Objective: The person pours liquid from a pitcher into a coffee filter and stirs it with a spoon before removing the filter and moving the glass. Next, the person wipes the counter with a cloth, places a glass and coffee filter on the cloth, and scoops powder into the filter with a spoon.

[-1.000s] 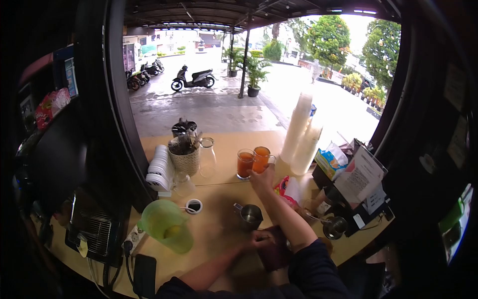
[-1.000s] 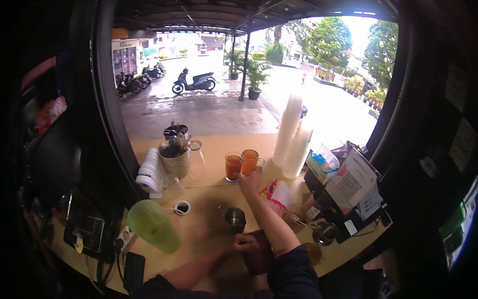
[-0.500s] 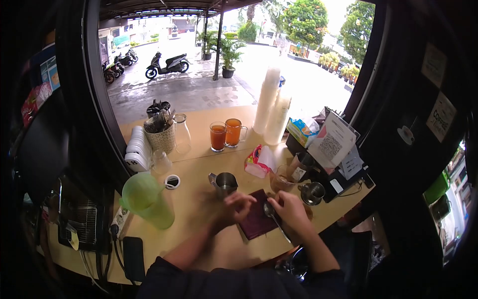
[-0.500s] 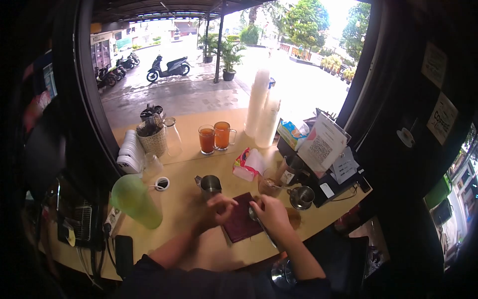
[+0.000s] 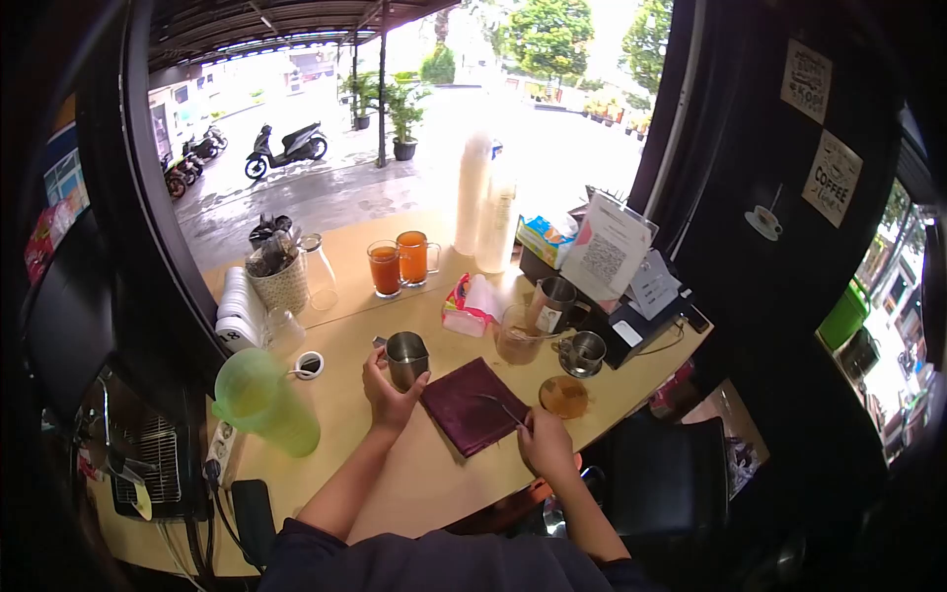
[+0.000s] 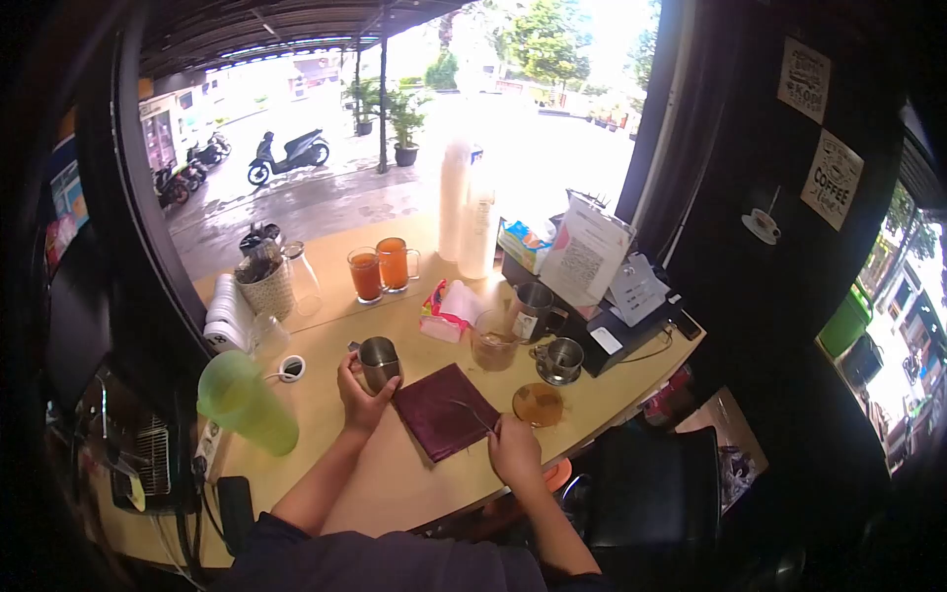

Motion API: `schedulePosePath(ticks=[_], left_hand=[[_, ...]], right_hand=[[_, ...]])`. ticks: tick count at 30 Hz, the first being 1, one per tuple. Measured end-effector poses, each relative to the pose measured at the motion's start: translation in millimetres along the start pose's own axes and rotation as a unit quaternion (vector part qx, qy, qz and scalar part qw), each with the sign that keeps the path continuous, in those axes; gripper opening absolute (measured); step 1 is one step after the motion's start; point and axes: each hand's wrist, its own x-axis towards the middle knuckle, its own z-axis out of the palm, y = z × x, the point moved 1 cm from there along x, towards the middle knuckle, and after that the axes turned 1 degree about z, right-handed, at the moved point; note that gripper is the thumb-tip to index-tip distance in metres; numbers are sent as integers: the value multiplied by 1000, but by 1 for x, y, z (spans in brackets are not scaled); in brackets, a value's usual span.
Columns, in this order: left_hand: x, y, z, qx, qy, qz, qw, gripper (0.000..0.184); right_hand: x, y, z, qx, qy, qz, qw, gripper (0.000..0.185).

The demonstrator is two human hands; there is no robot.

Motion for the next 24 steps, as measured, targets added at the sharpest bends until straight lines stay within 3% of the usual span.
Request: schedulePosePath(ticks=[3,8,10,12,14,20,24], left_hand=[[1,-15,7,-34,-5,-31,999,92],[5,-23,6,15,-32,-68,997,98],[8,-15,0,105,-81,-89,987,97],[12,-17,-3,100,-86,-81,988,96],[12,-20,-4,97,-90,-74,988,94],[21,-4,-24,62,-45,-37,996,95],[30,33,-67,74,-78,-60,992,95]], right_hand=[[-6,-3,-5,18,33,2,999,17],[-9,14,-19,97,176,-15,979,14],[-13,10,-25,93,142,-17,985,13],[-14,6,-23,89,109,-22,990,12],[-16,4,-14,84,138,-79,984,13],[-14,-1,-1,33,130,-103,986,17],[-7,-15,-6,95,161,-145,972,17]])
